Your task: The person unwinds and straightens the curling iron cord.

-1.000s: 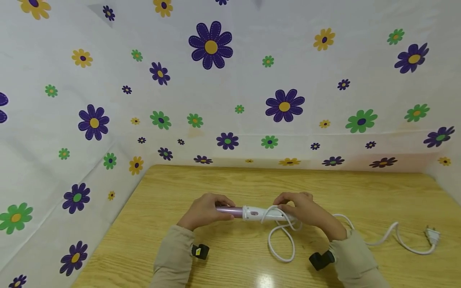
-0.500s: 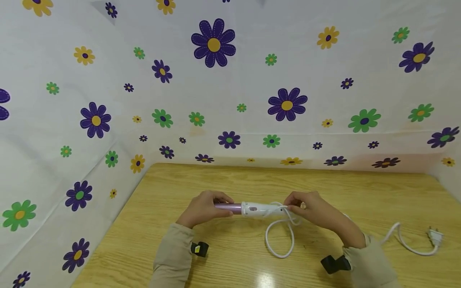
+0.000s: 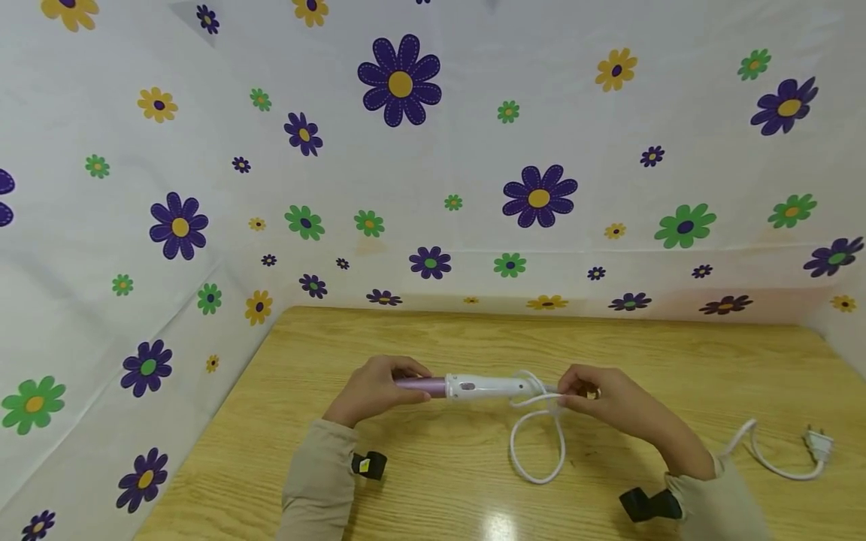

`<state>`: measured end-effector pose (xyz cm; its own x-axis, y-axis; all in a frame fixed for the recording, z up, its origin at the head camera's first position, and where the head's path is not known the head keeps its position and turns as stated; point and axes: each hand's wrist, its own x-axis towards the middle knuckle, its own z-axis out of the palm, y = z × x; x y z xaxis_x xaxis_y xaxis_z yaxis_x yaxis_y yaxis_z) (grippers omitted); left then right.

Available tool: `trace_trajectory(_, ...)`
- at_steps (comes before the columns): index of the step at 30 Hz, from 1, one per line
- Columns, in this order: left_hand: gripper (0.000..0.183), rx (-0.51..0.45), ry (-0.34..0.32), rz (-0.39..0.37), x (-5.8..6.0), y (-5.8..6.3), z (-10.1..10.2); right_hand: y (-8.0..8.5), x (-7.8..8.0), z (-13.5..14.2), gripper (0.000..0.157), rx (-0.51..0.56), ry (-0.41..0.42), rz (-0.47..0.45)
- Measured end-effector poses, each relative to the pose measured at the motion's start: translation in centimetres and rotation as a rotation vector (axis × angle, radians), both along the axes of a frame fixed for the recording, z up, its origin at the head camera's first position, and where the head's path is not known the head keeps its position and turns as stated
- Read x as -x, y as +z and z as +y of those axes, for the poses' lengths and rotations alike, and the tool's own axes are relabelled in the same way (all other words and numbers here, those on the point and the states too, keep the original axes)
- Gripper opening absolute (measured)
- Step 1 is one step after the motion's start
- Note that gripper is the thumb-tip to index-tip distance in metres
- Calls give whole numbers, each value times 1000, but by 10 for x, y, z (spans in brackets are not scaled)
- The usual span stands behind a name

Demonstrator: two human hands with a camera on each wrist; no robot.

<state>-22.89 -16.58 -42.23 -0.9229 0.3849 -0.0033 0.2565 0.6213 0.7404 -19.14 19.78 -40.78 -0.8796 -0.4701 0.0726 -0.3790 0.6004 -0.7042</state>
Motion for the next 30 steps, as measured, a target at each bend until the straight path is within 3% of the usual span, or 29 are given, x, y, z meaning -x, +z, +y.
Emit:
trace_trajectory(10,30,-33,66,-21,-1,3,-4,-3,2,12,11,21,22,-89)
trace_trajectory(16,31,-46,70,-25,-2,4,-4,-5,2,13,10,-56,-4,-107)
trace_trajectory(24,32,-105,-13,-46,0,4,-1,-5,4,16,10,-245,-150,14)
trace_trajectory(30,30,-34,-31,-55,1,1,-3,-2,5,28,14,-220,-264,77)
